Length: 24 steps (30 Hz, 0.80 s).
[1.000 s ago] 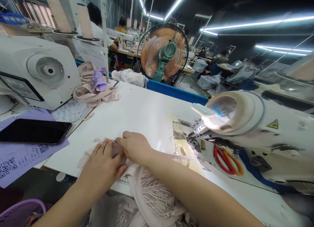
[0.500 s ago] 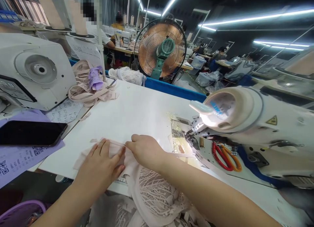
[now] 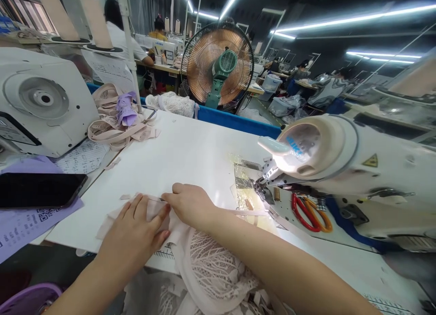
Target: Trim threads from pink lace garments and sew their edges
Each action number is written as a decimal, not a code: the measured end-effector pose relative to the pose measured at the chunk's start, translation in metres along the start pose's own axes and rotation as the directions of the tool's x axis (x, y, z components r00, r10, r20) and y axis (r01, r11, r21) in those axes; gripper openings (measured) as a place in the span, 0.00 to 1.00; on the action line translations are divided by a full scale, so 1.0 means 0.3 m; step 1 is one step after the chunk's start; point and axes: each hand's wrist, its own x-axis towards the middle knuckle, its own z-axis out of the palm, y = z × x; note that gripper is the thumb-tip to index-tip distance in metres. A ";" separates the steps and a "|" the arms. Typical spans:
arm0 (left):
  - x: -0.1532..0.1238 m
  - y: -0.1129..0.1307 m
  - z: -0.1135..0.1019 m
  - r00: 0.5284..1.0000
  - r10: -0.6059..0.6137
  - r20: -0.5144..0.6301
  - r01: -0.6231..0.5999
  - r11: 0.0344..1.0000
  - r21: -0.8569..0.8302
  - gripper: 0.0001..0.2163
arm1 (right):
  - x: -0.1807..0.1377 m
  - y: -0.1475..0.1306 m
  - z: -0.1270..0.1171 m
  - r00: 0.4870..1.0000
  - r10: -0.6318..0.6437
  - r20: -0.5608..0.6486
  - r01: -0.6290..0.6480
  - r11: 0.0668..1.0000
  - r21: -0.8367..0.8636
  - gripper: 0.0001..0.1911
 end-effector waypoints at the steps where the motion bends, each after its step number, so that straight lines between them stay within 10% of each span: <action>1: 0.002 -0.001 -0.001 1.000 0.002 -0.004 -0.002 1.000 0.011 0.22 | 0.000 0.001 0.000 1.000 0.000 0.005 0.000 1.000 0.006 0.14; 11: -0.001 0.002 -0.004 1.000 -0.023 -0.005 0.023 0.998 -0.051 0.19 | -0.118 0.051 -0.062 0.986 0.164 0.032 -0.167 0.966 0.195 0.08; 17: -0.019 -0.023 0.014 0.996 -0.050 0.073 0.063 0.979 -0.192 0.19 | -0.254 0.001 -0.029 0.930 0.368 0.002 -0.334 0.842 0.422 0.09; 24: -0.047 0.006 -0.062 0.994 0.072 0.086 -0.038 0.936 -0.351 0.17 | -0.461 -0.147 0.031 0.941 0.337 0.024 -0.233 0.596 0.768 0.10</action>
